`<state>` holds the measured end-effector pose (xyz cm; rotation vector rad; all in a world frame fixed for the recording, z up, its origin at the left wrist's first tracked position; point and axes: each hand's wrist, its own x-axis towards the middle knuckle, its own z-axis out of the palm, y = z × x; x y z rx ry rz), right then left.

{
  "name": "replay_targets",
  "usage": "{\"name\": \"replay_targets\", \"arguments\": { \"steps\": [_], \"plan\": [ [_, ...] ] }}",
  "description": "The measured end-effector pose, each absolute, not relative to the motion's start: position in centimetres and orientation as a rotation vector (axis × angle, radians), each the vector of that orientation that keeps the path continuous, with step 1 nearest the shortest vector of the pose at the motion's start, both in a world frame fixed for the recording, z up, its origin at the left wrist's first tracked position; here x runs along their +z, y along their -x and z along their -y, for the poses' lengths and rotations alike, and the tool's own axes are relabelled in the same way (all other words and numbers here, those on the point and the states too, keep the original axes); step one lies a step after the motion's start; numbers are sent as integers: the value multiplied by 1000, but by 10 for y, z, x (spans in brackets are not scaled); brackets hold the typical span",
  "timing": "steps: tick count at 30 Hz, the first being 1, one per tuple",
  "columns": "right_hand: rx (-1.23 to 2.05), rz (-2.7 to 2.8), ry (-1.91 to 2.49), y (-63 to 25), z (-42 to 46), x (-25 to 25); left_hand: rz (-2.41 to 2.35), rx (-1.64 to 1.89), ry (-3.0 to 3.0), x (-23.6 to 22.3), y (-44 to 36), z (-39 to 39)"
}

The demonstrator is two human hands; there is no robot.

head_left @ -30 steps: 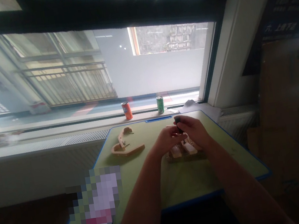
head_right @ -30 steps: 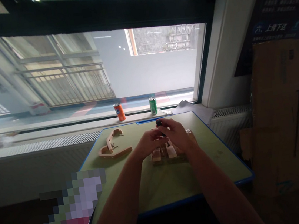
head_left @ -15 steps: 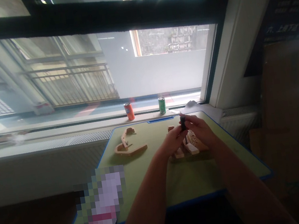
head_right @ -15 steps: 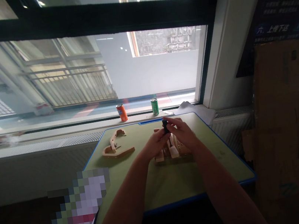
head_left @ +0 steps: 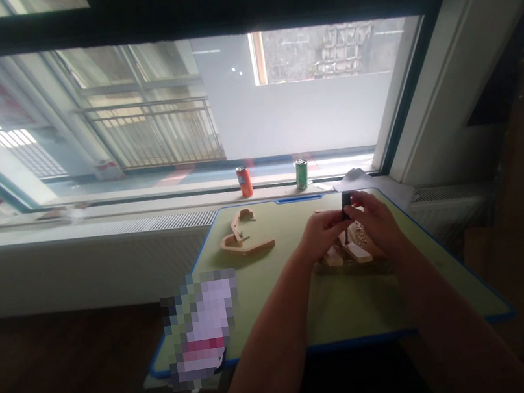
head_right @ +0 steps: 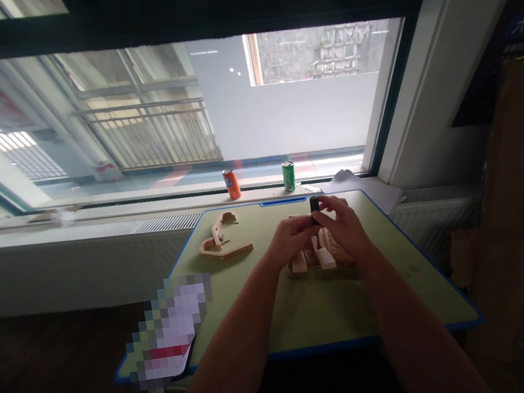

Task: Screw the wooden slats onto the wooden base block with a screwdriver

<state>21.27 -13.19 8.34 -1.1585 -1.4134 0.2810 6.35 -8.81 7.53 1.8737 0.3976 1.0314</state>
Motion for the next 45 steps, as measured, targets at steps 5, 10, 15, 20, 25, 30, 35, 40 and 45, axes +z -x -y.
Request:
{"name": "replay_targets", "arguments": {
  "steps": [5,10,15,20,25,30,35,40,45],
  "plan": [
    [458,1354,1046,-205,136,84,-281,969,-1775,75,-67,89],
    [626,1205,992,-200,135,82,-497,1015,-1907,78,-64,91],
    [707,1166,1001,-196,133,79,-463,1045,-2051,76,-62,90],
    [588,1265,1103,-195,135,83,-503,1094,-2063,75,-64,86],
    [768,1290,975,-195,144,91,-394,916,-2009,78,-64,88],
    [751,1255,994,-196,142,89,-448,980,-1980,76,-67,90],
    [756,1177,942,-196,133,85,-490,1099,-1944,79,-65,91],
    [781,1217,930,-199,138,89,-316,981,-1956,85,-62,89],
    [787,1249,901,-204,138,91,-298,900,-1981,85,-61,88]
  ]
}}
